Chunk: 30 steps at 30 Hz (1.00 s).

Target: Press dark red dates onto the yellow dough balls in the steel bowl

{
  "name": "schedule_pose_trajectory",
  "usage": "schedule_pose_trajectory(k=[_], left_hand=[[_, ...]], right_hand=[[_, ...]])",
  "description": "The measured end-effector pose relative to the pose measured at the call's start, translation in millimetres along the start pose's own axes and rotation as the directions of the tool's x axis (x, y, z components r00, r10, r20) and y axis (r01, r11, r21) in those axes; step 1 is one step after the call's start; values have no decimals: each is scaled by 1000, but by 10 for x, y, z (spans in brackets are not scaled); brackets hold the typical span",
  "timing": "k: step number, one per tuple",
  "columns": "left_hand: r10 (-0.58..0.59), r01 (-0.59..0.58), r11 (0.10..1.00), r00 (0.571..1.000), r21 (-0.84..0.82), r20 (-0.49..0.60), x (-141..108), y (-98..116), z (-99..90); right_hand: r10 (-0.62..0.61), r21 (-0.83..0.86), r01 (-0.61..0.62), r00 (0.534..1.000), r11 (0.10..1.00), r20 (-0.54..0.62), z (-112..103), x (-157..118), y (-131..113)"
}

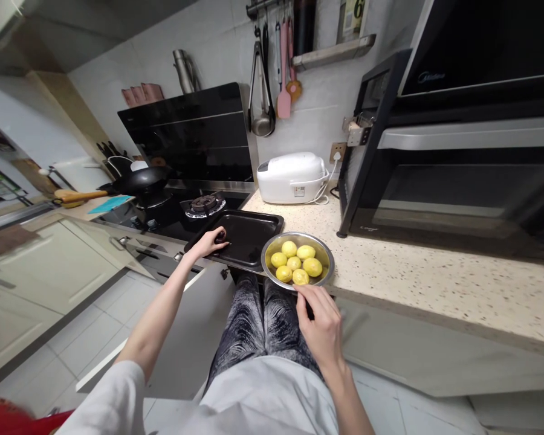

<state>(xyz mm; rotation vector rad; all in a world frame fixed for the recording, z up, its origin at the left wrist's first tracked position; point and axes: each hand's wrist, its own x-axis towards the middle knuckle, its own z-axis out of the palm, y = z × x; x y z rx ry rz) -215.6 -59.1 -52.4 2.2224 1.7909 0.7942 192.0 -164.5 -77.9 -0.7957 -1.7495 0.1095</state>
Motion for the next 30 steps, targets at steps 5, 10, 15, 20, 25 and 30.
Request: schedule_pose_trajectory(k=[5,10,15,20,25,30], left_hand=[[-7,-3,997,991,-73,-133,53,177,45],[-107,-65,892,932,-448,-347,68,673,164],[-128,-179,550,947,-816,-294,-224,1435,413],[-54,-123,438,985,-891,-163,-653,1991,673],[13,-75,510,997,-857,-79,-823,2268,764],[47,-51,520,998,-852,-31,-854,2325,827]], right_hand=[[5,0,-5,1000,1000,-9,-19,-6,4],[7,-14,-7,1000,1000,-30,-50,12,-10],[-3,-11,2,1000,1000,-24,-61,58,-118],[-6,28,6,1000,1000,3,-18,112,-355],[-19,32,18,999,999,33,86,110,-493],[-6,42,5,1000,999,20,130,91,-455]])
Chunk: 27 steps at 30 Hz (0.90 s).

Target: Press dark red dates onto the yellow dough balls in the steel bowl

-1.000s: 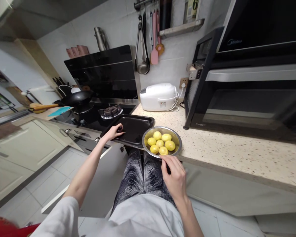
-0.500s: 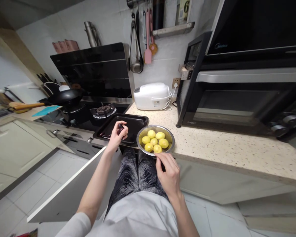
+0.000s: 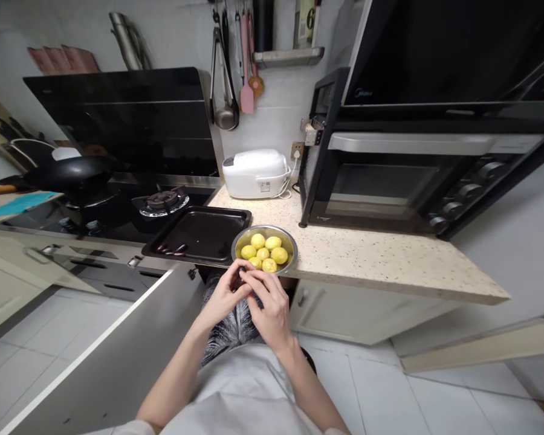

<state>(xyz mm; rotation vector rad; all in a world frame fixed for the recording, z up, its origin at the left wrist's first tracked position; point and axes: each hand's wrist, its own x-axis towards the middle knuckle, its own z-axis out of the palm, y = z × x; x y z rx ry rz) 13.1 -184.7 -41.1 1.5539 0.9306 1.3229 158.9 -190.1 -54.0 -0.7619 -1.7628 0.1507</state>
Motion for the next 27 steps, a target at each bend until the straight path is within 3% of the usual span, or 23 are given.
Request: schedule_pose_trajectory(k=[4,8,13,20,27], left_hand=[[25,-25,1000,999,4,33,1,-125,-2],[-83,92,985,994,-143,67,14,-210,7],[-154,155,963,988,-220,21,9,-155,3],[-52,59,997,991,49,-124,-42,-72,-23],[106,-65,974,977,217,-186,-18,-17,-73]], right_hand=[[30,36,-29,999,999,-25,-19,6,11],[143,52,-138,984,989,-106,-72,49,25],[243,-1,-249,949,969,-203,-149,213,287],[292,-137,-312,945,940,-146,-91,454,899],[333,-274,-316,943,909,18,67,506,1129]])
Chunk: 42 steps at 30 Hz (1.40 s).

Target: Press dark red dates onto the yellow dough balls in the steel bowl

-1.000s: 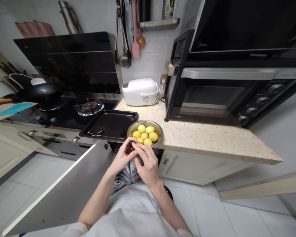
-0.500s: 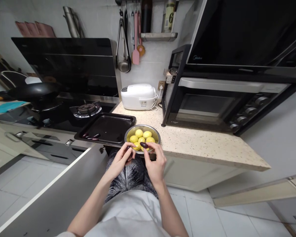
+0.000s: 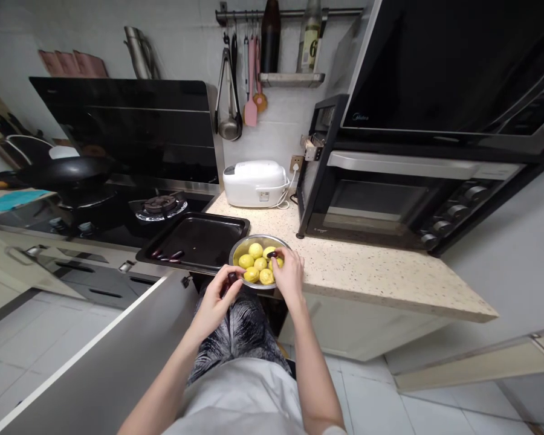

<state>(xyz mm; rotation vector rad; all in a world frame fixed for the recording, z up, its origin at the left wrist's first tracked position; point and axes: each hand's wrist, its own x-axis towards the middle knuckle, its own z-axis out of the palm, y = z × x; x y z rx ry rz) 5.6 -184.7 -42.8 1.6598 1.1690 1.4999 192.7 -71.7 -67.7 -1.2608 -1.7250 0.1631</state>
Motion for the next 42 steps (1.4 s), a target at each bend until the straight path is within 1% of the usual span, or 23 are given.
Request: schedule_pose_trajectory(k=[6,11,15,18,21,24,28,31,34,37,42], left_hand=[[17,-17,1000,1000,25,0,-1,16,-20],[-6,6,1000,1000,11,-17,-19,-21,-10],[-24,24,1000,999,-4,-44,-16,-68,-19],[-11,11,1000,999,4,-45,-11,-58,-30],[27,-27,999,999,25,-33,-9,-13,-33],[67,-67,998,998,11,-22,-9,25,-14],[74,-76,996,996,-53,-53,-16,46,34],[57,-64,994,995,-83,-81,-25,58,62],[50,-60,993,994,-101,-95,-32,69,76],[48,-58,992,994,-110,-94,-35,69,83],[100,-107,991,991,-82,-86,-29,45,83]], right_hand=[[12,-162,-6,999,987,41,33,-18,34],[33,-172,-24,998,985,50,26,-20,13],[19,-127,-17,1000,992,20,10,-18,-10],[-18,-73,14,999,997,-49,-37,-67,-80],[-71,20,74,990,997,-125,-107,-205,-224],[-137,117,158,976,981,-170,-186,-411,-418],[-217,201,246,964,948,-156,-290,-662,-648],[-251,235,272,961,933,-115,-336,-768,-736],[-273,256,284,959,924,-80,-324,-813,-757],[-277,278,289,957,916,-85,-276,-831,-754],[-240,301,260,965,917,-102,-244,-819,-736]])
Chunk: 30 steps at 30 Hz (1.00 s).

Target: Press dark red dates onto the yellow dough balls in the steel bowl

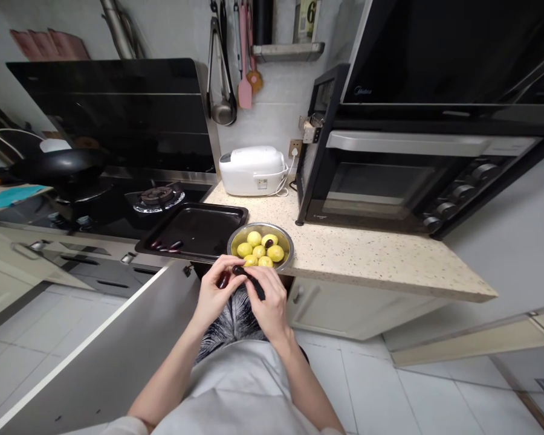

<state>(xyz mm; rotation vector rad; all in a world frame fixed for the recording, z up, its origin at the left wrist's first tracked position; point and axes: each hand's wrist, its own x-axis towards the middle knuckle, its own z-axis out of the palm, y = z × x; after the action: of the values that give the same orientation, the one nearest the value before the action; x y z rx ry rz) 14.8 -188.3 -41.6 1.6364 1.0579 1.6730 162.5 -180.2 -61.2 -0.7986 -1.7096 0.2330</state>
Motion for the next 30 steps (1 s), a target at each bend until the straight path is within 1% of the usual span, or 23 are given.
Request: schedule_pose_trajectory(k=[2,5,7,10,12,15,20,24,27,30], left_hand=[[21,-21,1000,1000,12,-11,4,-8,-7],[30,-29,999,999,39,-23,8,-6,-18],[31,-30,998,999,61,-19,8,3,-20],[40,-39,996,999,77,-5,2,20,-12],[50,-51,995,999,83,10,-5,30,-5],[59,-62,993,998,101,33,-15,46,-2],[59,-63,991,997,118,40,-15,68,-19],[56,-61,991,997,119,46,-7,71,-28],[52,-58,992,997,116,57,-8,71,-21],[56,-63,992,996,113,63,-12,69,-12]], right_hand=[[32,-34,-34,998,999,-47,-23,28,38],[74,-133,-92,988,987,-133,-72,91,159],[80,-193,-109,985,975,-152,-100,132,269],[110,-240,-138,986,961,-129,-119,183,420],[148,-256,-164,986,953,-81,-111,214,484],[205,-286,-199,979,937,-10,-77,262,520],[267,-353,-249,964,902,3,-28,318,521],[266,-348,-247,964,905,6,-39,307,542],[244,-323,-227,970,919,12,-58,304,569],[216,-311,-201,976,929,12,-56,357,602]])
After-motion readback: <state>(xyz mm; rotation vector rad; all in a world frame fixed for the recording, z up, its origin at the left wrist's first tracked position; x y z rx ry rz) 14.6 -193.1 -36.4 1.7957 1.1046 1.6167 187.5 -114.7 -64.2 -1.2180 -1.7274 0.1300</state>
